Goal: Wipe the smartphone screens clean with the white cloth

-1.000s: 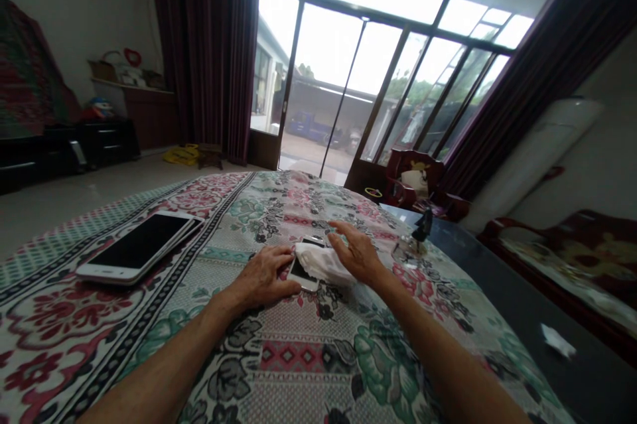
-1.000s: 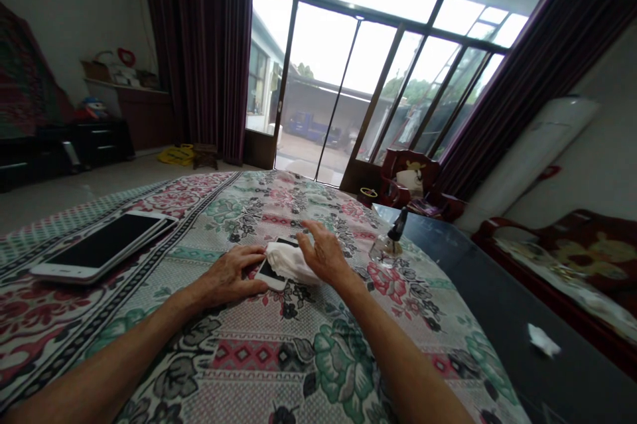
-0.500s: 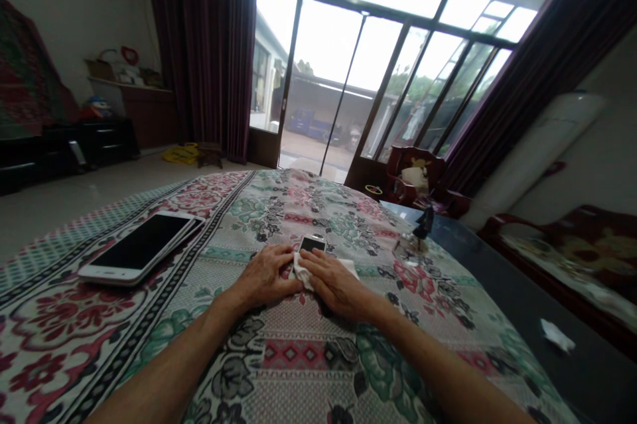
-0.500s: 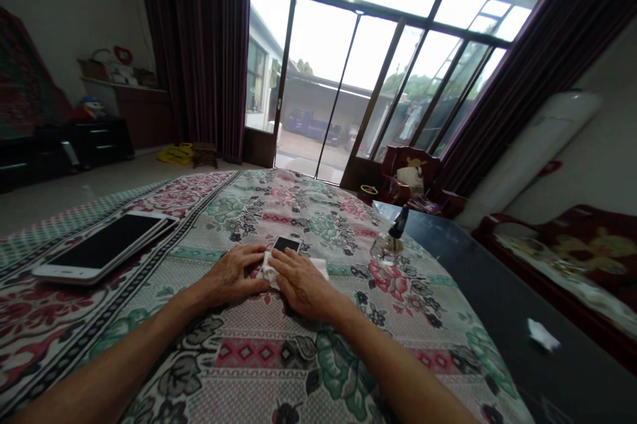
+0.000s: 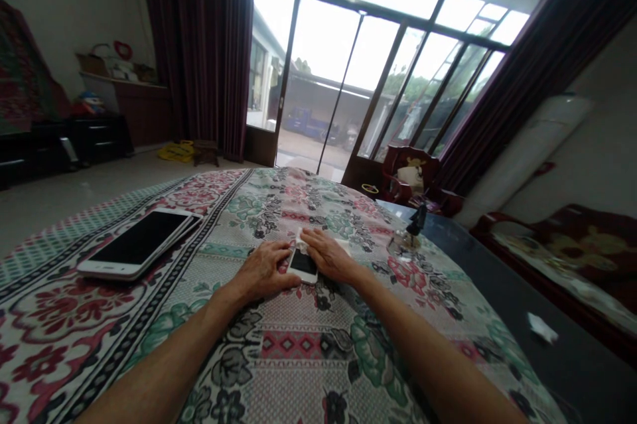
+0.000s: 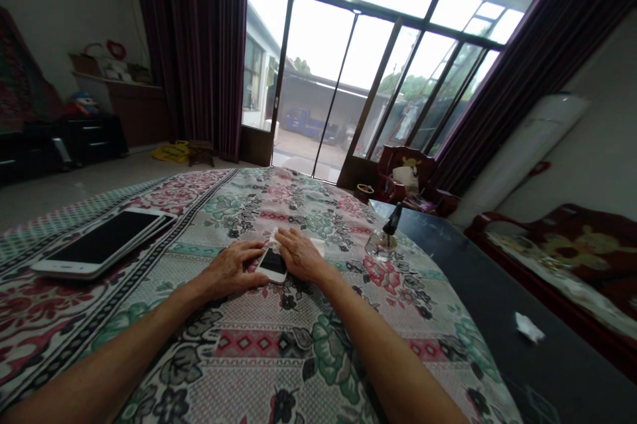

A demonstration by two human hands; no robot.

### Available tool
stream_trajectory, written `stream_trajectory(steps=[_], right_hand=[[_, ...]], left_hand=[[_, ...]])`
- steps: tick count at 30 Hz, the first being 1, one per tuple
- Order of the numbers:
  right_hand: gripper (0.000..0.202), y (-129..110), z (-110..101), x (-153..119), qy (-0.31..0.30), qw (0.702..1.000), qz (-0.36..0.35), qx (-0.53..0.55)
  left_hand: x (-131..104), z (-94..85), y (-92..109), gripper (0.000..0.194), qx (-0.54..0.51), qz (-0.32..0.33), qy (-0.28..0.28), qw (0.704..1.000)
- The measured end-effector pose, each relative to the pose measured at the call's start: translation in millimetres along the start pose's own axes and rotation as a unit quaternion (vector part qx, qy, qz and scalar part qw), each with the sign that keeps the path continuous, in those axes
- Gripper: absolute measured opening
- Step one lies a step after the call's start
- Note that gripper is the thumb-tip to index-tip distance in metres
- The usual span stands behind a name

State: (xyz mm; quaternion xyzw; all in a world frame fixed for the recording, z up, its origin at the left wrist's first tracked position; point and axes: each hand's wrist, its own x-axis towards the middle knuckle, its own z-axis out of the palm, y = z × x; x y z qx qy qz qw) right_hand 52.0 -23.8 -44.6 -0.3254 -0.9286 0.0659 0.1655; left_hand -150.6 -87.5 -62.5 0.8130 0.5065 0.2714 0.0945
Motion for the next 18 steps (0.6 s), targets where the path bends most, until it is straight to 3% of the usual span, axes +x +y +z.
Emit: stream_trajectory(steps=[5,9,13,18], right_hand=[[0.044,-41,-9,-50,-0.036,0.999,-0.020,0.020],[0.046,-61,-20,-75,-0.057,0.998,-0.011,0.037],[0.045,-56,-19,-75,-0.043,0.998,-0.008,0.043],[0.042,-24,-7,-48,0.003,1.000,-0.004,0.029]], left_hand=[[-1,4.0,0,0.048,0.020,0.004,0.017,1.000],[-2,2.2,2,0.046,0.021,0.014,0.018,1.000],[-3,-1.9,2,0.051,0.001,0.012,0.007,1.000],[-2,-7.2,2,0.049,-0.011,0.019,-0.025,0.999]])
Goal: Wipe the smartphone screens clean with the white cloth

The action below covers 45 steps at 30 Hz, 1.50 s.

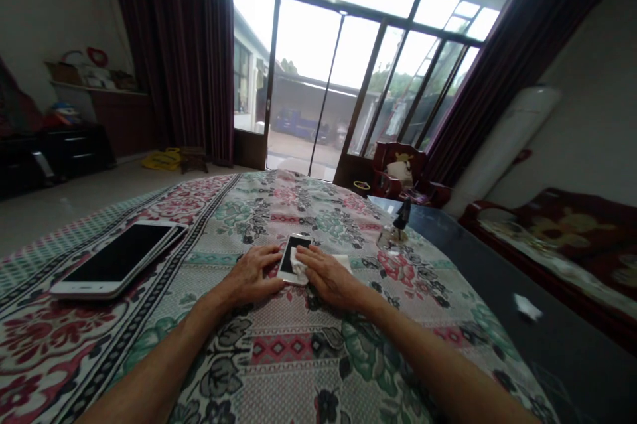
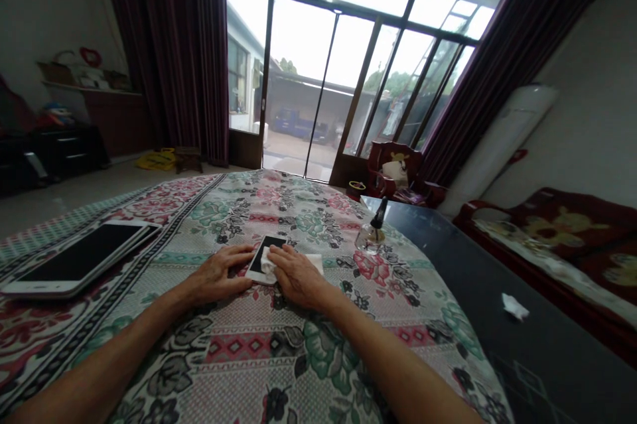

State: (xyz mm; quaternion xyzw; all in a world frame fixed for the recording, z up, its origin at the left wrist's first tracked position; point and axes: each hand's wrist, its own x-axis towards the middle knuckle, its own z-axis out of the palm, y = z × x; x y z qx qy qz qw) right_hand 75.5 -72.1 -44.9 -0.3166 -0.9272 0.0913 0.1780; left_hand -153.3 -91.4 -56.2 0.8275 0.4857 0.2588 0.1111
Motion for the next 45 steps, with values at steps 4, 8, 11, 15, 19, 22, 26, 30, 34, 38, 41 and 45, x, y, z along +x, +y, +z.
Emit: stream_trajectory(steps=[4,8,11,15,19,22,26,30,34,38,41,45], right_hand=[[0.038,25,4,32,0.016,1.000,0.008,-0.015],[0.035,33,6,55,0.024,0.999,0.028,-0.027],[0.034,31,9,59,0.029,0.998,0.033,-0.039],[0.036,20,11,45,0.027,0.999,0.011,-0.042],[0.040,3,10,26,0.003,0.999,-0.027,-0.025],[0.043,-11,6,12,-0.016,0.999,-0.038,-0.016],[0.043,-24,-2,-6,-0.040,0.998,-0.051,0.002],[0.044,-25,-5,-19,-0.028,0.998,-0.048,0.019],[0.045,-23,0,-22,-0.008,0.999,-0.035,0.019],[0.042,-23,4,-19,0.012,1.000,-0.024,0.005],[0.040,-21,5,-17,0.028,0.999,-0.023,-0.006],[0.039,-17,9,-14,0.046,0.999,0.007,-0.011]], left_hand=[[1,-3.4,1,0.048,-0.001,0.009,-0.014,1.000],[1,-2.9,1,0.047,0.001,0.008,-0.017,1.000],[1,-1.6,0,0.046,-0.004,-0.001,-0.006,1.000],[1,-2.5,0,0.044,-0.012,-0.017,-0.004,1.000],[1,-2.7,-1,0.045,-0.017,0.006,-0.001,1.000],[1,0.9,-4,0.046,-0.011,0.012,0.014,1.000],[1,6.1,-8,0.050,-0.004,-0.006,0.037,0.999],[0,7.1,-8,0.052,0.003,-0.007,0.032,0.999],[0,7.5,-10,0.055,0.001,-0.007,0.024,1.000],[0,9.0,-13,0.051,-0.012,0.003,0.029,0.999],[1,9.8,-15,0.048,-0.014,0.013,0.037,0.999],[2,9.9,-14,0.045,-0.010,0.030,0.042,0.999]])
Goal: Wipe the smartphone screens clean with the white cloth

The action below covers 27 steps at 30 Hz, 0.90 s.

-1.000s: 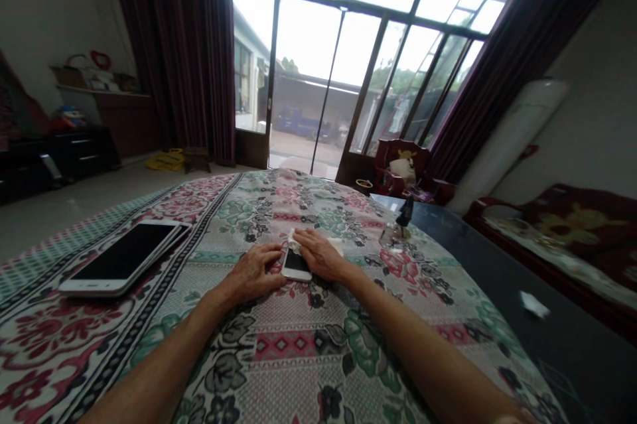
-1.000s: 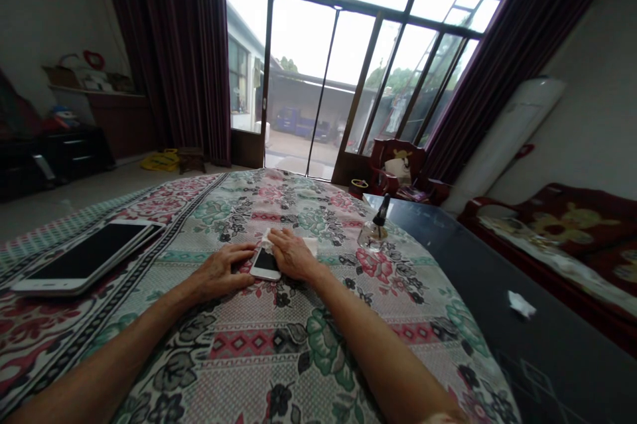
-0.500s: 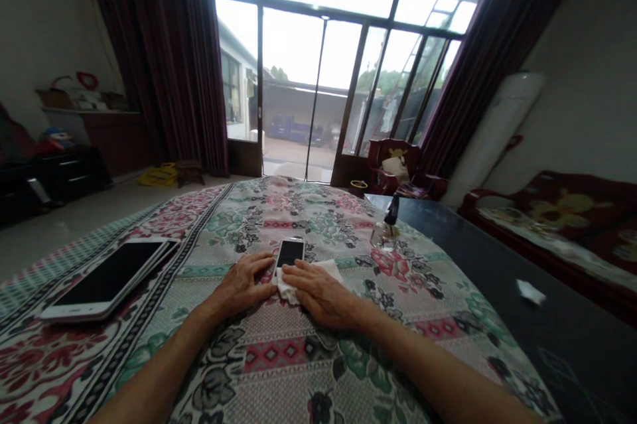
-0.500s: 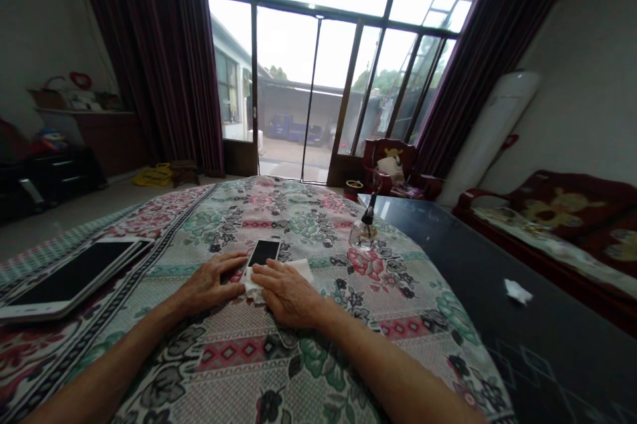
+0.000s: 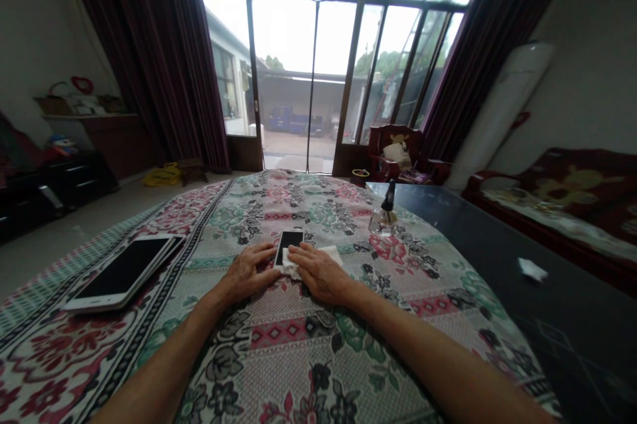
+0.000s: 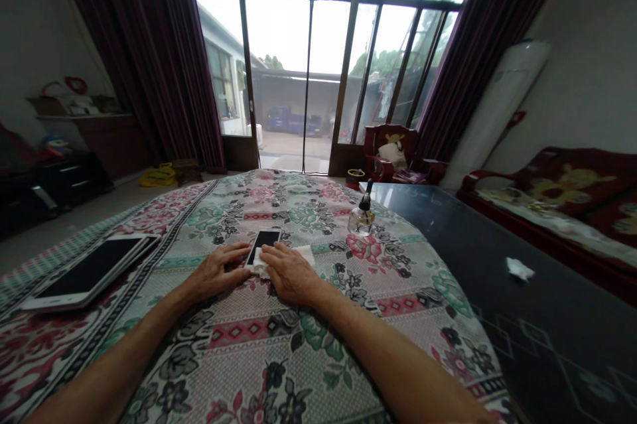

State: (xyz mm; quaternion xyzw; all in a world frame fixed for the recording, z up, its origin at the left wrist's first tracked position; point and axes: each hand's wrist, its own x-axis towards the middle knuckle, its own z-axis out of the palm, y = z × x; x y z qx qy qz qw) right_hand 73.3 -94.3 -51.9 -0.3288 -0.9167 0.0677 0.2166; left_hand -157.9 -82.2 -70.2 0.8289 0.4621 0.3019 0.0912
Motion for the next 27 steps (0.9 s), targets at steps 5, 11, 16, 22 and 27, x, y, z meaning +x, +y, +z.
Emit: stream_trajectory(steps=[5,11,16,22,27], right_hand=[[0.040,1,5,1,0.020,0.999,0.025,-0.006],[0.036,3,7,15,0.028,0.999,0.021,-0.013],[0.031,11,9,44,0.024,0.998,0.057,-0.025],[0.027,17,14,65,0.036,0.989,0.132,-0.054],[0.027,21,21,62,0.067,0.988,0.129,-0.058]], left_hand=[[0,1.0,0,0.043,0.004,0.010,0.007,1.000],[0,0.9,1,0.042,0.000,0.007,0.010,1.000],[1,-2.5,4,0.043,0.002,0.000,-0.004,1.000],[1,-2.2,4,0.042,-0.002,-0.010,-0.003,1.000],[2,-2.0,2,0.043,-0.018,-0.004,-0.003,1.000]])
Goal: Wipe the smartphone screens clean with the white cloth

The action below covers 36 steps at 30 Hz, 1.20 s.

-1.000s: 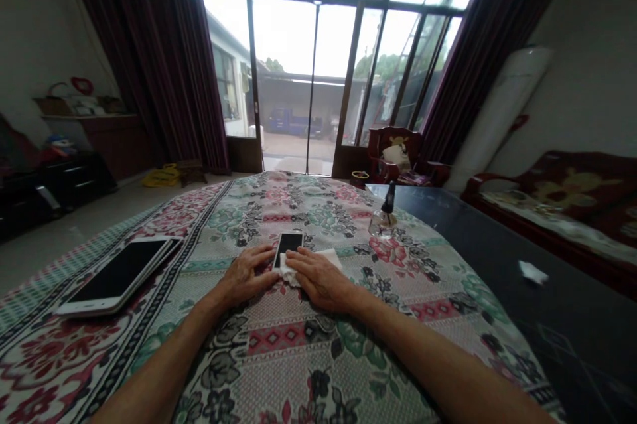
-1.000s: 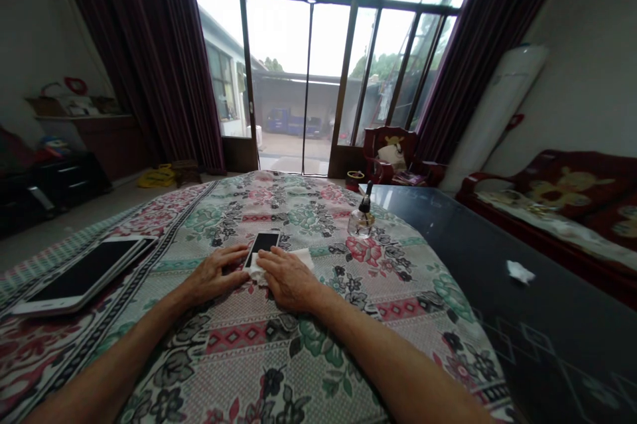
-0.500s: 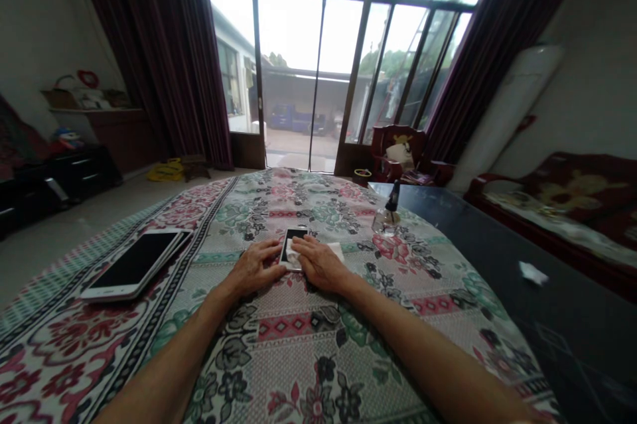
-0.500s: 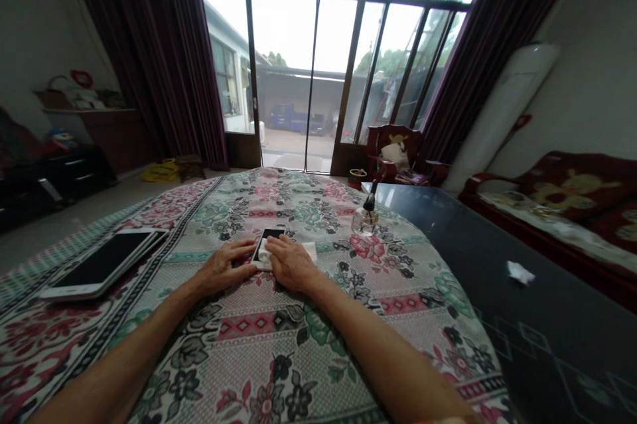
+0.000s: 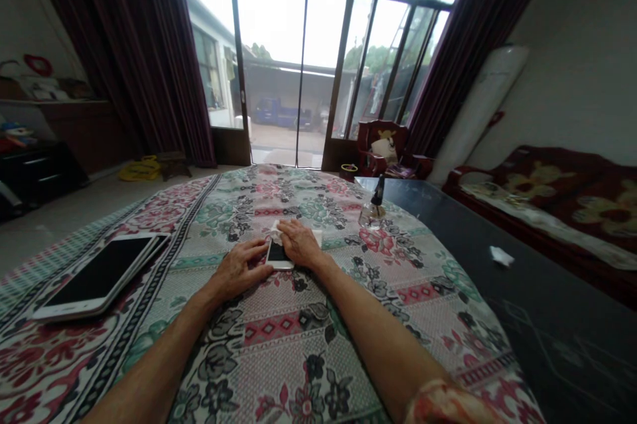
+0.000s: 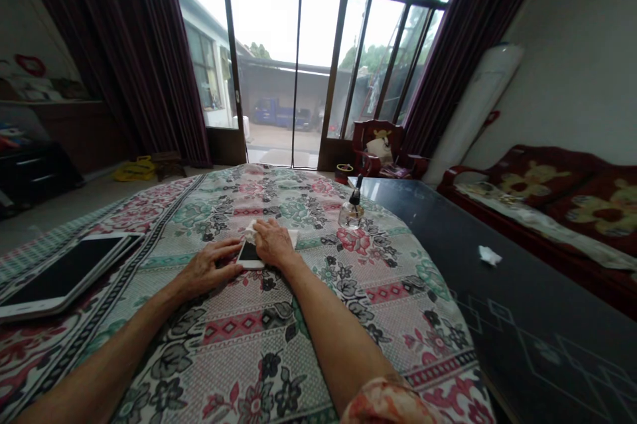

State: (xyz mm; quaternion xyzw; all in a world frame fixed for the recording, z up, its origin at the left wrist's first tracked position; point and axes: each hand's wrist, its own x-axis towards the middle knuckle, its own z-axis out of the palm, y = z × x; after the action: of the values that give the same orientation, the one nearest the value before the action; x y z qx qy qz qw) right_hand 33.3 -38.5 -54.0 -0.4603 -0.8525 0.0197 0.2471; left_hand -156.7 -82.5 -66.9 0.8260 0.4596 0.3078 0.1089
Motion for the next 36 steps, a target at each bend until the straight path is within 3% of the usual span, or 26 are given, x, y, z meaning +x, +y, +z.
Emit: stream_trajectory(steps=[6,15,21,29,36], right_hand=[[0.033,9,3,-2,0.009,0.998,-0.044,0.050],[0.020,2,1,-8,0.034,0.991,-0.103,0.073],[0.027,7,-4,-1,0.006,0.999,-0.035,0.035],[0.024,15,-3,4,0.016,0.998,0.058,-0.004],[0.033,0,-7,-3,-0.032,0.999,-0.039,0.001]], left_hand=[[0,-1.4,0,0.042,-0.001,0.000,-0.001,1.000],[1,-1.6,2,0.041,0.002,-0.002,-0.007,1.000],[0,-2.6,2,0.043,0.006,-0.004,-0.016,1.000],[0,-0.6,-1,0.044,0.005,-0.015,-0.004,1.000],[1,-2.5,3,0.040,0.009,0.000,-0.012,1.000]])
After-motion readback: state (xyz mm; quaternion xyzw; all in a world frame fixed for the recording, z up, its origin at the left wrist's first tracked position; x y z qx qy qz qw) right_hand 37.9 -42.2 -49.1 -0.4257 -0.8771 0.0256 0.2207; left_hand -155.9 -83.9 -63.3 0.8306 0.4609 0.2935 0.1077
